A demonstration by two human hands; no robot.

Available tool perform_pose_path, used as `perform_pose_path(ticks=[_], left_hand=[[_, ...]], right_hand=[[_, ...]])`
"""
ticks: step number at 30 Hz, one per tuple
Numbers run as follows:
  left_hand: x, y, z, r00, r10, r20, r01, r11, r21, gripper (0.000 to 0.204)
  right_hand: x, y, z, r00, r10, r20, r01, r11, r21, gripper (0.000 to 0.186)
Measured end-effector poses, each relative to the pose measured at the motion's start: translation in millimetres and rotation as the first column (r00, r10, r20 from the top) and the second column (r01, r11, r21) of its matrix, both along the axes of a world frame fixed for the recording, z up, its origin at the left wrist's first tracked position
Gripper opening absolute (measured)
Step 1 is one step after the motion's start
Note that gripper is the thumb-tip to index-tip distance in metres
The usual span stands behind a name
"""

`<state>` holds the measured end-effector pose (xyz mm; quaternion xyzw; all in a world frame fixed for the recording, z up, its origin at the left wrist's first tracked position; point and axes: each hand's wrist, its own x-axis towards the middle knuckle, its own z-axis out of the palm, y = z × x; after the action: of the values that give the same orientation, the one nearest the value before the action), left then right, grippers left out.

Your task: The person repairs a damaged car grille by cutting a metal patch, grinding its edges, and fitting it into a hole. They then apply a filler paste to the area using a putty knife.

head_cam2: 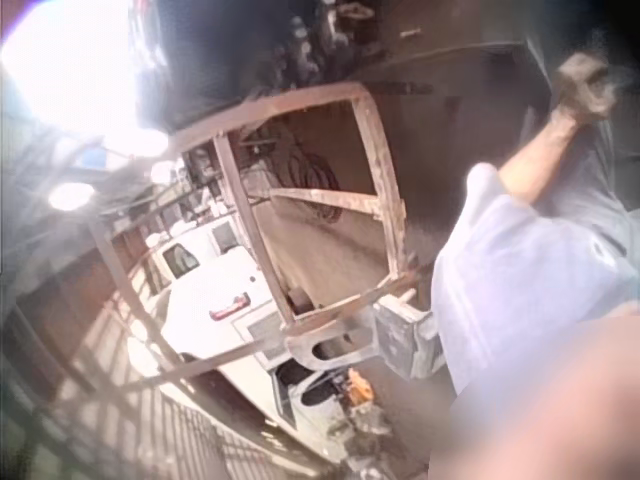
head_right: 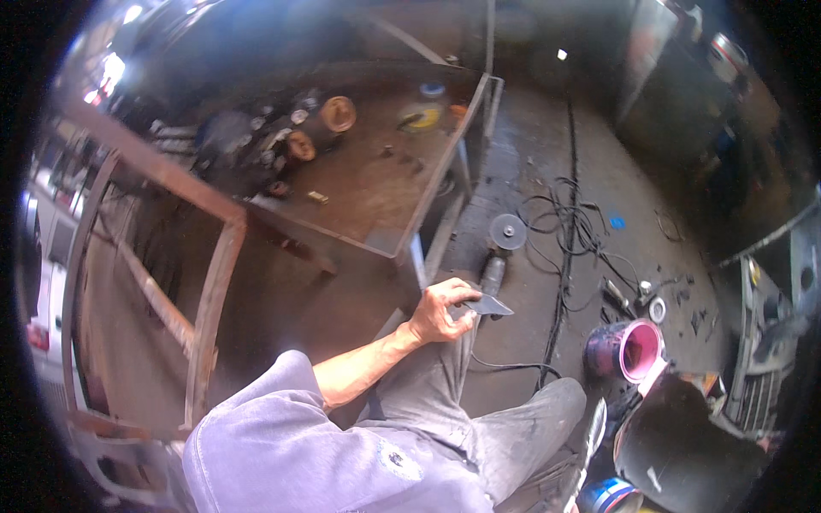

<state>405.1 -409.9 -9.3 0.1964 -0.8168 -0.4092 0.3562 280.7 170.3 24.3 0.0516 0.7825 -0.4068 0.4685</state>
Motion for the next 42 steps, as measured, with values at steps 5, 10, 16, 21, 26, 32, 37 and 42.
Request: perform_pose_path(ticks=[5,10,16,21,26,32,37,42], left_hand=[[89,18,4,0.921,0.389,-0.007,-0.388,0.921,0.042,0.028],[139,45,6,0.796,0.602,-0.054,-0.605,0.792,-0.089,0.025],[136,58,11,0.811,0.577,-0.093,-0.584,0.791,-0.186,0.026],[126,61,-32,0.840,0.541,-0.039,-0.541,0.831,-0.126,0.030],[127,64,-47,0.848,0.527,-0.050,-0.525,0.824,-0.212,0.034],[127,64,-52,0.844,0.532,-0.069,-0.534,0.822,-0.196,0.034],[129,63,-54,0.846,0.529,-0.070,-0.532,0.830,-0.169,0.035],[130,63,-58,0.845,0.527,-0.088,-0.533,0.824,-0.193,0.037]], right_hand=[[-9,-199,-7,0.934,0.339,0.111,-0.247,0.840,-0.483,0.046],[-31,-293,-46,0.611,0.790,-0.051,-0.720,0.527,-0.451,0.061],[-24,-302,-48,0.529,0.849,0.004,-0.793,0.495,-0.356,0.059],[-2,-270,-37,0.552,0.829,0.093,-0.722,0.531,-0.443,0.068],[11,-261,-21,0.430,0.897,-0.100,-0.878,0.390,-0.276,0.069],[21,-273,-21,0.450,0.892,-0.042,-0.878,0.433,-0.205,0.077],[27,-267,-40,0.513,0.854,-0.089,-0.839,0.477,-0.261,0.096],[40,-267,-41,0.595,0.801,-0.066,-0.782,0.558,-0.279,0.092]])
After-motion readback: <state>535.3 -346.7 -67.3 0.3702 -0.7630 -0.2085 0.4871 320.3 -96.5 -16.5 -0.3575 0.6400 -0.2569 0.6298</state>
